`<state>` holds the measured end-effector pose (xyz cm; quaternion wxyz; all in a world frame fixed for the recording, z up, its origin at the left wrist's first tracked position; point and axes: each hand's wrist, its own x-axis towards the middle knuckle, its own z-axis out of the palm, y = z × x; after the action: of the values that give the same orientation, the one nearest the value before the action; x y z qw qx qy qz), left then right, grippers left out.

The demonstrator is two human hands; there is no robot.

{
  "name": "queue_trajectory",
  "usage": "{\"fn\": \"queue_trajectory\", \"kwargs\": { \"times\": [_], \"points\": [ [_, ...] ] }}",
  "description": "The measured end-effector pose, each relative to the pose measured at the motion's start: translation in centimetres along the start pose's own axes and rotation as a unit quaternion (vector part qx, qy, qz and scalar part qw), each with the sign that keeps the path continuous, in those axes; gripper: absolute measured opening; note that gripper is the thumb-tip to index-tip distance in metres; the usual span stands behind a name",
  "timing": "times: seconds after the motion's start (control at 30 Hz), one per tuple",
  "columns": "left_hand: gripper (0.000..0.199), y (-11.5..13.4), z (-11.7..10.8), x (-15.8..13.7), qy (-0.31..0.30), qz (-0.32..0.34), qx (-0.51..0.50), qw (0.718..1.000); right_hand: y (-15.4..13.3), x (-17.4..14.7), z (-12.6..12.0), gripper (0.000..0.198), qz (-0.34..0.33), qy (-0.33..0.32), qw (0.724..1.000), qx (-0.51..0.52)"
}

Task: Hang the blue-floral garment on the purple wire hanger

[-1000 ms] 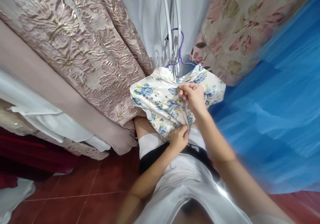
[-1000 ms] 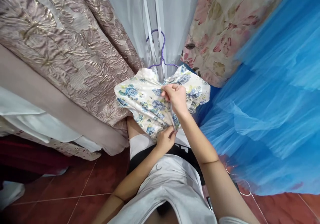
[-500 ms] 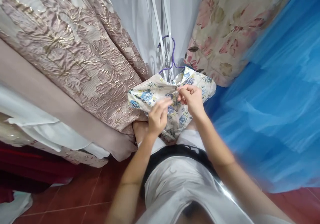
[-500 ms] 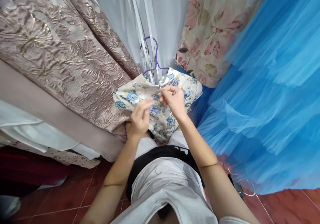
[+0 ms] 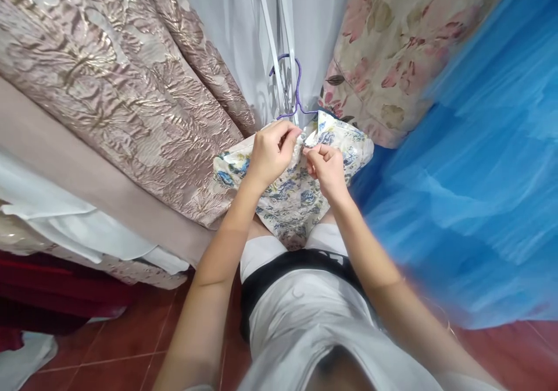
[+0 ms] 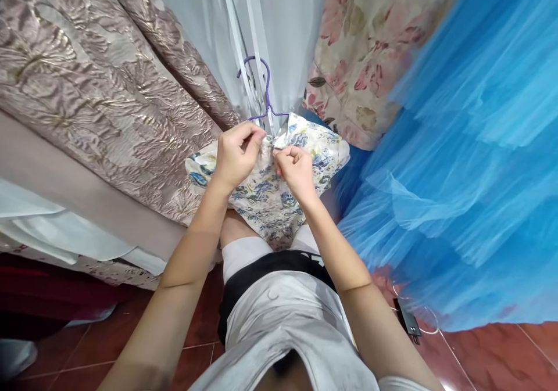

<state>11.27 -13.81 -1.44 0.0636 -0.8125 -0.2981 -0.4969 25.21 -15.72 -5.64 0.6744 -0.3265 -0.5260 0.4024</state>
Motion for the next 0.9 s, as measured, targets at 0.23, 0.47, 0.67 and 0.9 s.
{"fn": "queue_trajectory", "kwargs": {
  "times": [0.23, 0.47, 0.67, 0.9],
  "points": [
    [0.044, -3.9, -2.2, 1.1, 0.157, -0.065, -0.046, 0.984, 3.7, -3.2, -0.9, 0.024, 0.080, -0.016, 0.992, -0.092],
    [0.058, -12.1, -8.4, -4.8, 0.193, -0.130, 0.112, 0.966, 7.3, -10.1, -3.7, 0.019, 0.187, -0.007, 0.977, -0.107],
    [0.052, -14.8, -2.9, -12.9, 0.226, -0.280, 0.014, 0.933, 7.7, -11.4, -4.6, 0.013, 0.199, -0.044, 0.974, -0.096],
    [0.049, -9.3, 5.6, -17.3, 0.118, -0.410, -0.252, 0.869, 9.0, -12.7, -5.0, 0.017, 0.220, -0.091, 0.968, -0.076]
  ]
}}
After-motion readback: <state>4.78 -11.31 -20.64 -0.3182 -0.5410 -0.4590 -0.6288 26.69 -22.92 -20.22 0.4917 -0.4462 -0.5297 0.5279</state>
